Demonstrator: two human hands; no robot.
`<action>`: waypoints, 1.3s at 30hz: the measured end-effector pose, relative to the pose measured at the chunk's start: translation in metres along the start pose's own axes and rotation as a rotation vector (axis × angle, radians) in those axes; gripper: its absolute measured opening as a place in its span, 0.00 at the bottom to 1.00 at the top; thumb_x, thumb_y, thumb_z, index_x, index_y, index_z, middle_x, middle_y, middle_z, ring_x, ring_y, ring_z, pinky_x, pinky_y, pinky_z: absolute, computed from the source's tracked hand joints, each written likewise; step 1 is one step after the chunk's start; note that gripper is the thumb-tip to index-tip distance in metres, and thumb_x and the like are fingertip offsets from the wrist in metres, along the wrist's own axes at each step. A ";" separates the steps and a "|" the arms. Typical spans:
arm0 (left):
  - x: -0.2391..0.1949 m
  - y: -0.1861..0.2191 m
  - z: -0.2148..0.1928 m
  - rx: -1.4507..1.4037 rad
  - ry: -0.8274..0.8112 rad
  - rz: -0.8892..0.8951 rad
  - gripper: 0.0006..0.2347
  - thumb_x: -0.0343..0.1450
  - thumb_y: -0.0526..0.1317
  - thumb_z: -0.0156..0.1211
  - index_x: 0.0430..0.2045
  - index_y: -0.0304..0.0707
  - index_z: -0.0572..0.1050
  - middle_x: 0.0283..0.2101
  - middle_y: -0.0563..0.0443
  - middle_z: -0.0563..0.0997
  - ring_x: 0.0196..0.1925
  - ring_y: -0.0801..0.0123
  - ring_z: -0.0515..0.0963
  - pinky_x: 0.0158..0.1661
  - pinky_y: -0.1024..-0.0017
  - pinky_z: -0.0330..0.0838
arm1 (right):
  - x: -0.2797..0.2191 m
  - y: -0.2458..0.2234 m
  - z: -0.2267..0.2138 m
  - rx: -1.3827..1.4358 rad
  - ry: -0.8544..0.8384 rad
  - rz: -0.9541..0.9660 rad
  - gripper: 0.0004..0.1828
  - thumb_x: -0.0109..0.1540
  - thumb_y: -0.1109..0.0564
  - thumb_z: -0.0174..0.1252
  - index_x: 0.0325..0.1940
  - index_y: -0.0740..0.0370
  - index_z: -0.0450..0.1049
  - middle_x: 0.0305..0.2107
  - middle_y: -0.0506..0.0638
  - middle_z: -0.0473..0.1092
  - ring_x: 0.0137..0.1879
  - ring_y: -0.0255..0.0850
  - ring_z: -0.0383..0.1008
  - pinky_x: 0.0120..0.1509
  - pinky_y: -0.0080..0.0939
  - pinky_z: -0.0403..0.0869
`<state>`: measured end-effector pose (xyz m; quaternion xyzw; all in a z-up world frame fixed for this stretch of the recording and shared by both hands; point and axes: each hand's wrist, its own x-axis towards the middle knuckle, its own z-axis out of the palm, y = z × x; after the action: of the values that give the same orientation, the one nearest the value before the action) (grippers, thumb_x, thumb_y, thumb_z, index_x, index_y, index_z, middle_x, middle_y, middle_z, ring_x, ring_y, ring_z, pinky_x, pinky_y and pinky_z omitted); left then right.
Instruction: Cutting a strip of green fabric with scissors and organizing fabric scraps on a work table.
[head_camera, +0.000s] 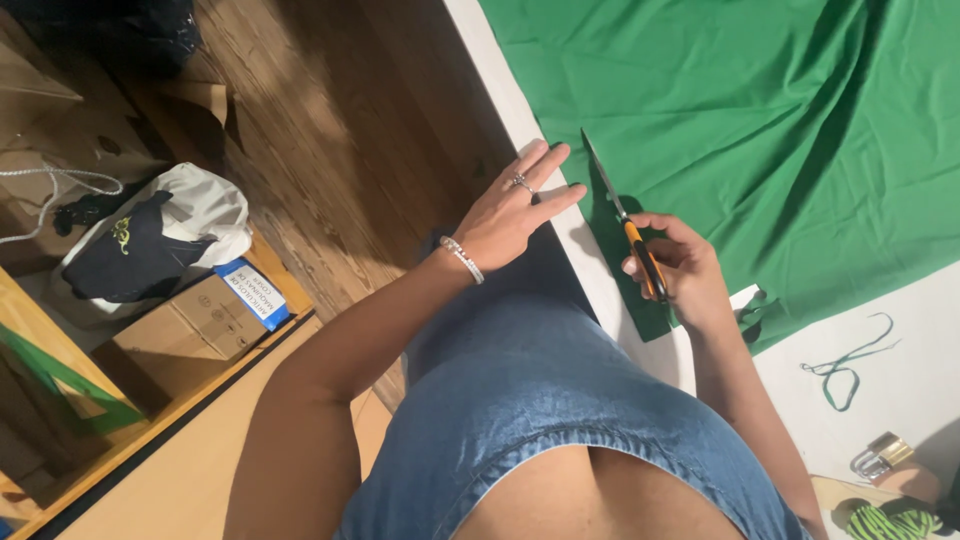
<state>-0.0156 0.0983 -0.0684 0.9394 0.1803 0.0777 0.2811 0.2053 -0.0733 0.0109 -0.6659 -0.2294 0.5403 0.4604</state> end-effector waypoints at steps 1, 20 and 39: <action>-0.001 0.000 0.001 -0.002 -0.001 0.000 0.31 0.73 0.23 0.48 0.70 0.60 0.63 0.78 0.44 0.44 0.80 0.46 0.43 0.73 0.51 0.53 | -0.001 0.000 0.000 -0.001 0.001 0.002 0.30 0.53 0.67 0.68 0.59 0.64 0.71 0.18 0.57 0.69 0.16 0.41 0.72 0.17 0.30 0.65; 0.036 -0.013 -0.068 0.087 0.251 -0.023 0.29 0.68 0.21 0.48 0.65 0.48 0.70 0.71 0.41 0.62 0.73 0.46 0.63 0.64 0.50 0.68 | 0.008 -0.021 0.006 -0.004 -0.034 0.057 0.28 0.54 0.66 0.67 0.59 0.61 0.72 0.18 0.51 0.68 0.17 0.37 0.68 0.18 0.29 0.64; 0.040 -0.033 -0.071 0.072 0.234 -0.046 0.31 0.62 0.12 0.43 0.56 0.39 0.76 0.68 0.35 0.64 0.72 0.40 0.61 0.62 0.50 0.73 | 0.011 -0.029 0.002 -0.016 -0.053 0.132 0.29 0.55 0.64 0.68 0.60 0.57 0.72 0.23 0.49 0.73 0.18 0.32 0.63 0.20 0.30 0.64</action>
<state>-0.0058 0.1751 -0.0260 0.9291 0.2359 0.1736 0.2258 0.2120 -0.0501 0.0304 -0.6688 -0.2016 0.5849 0.4122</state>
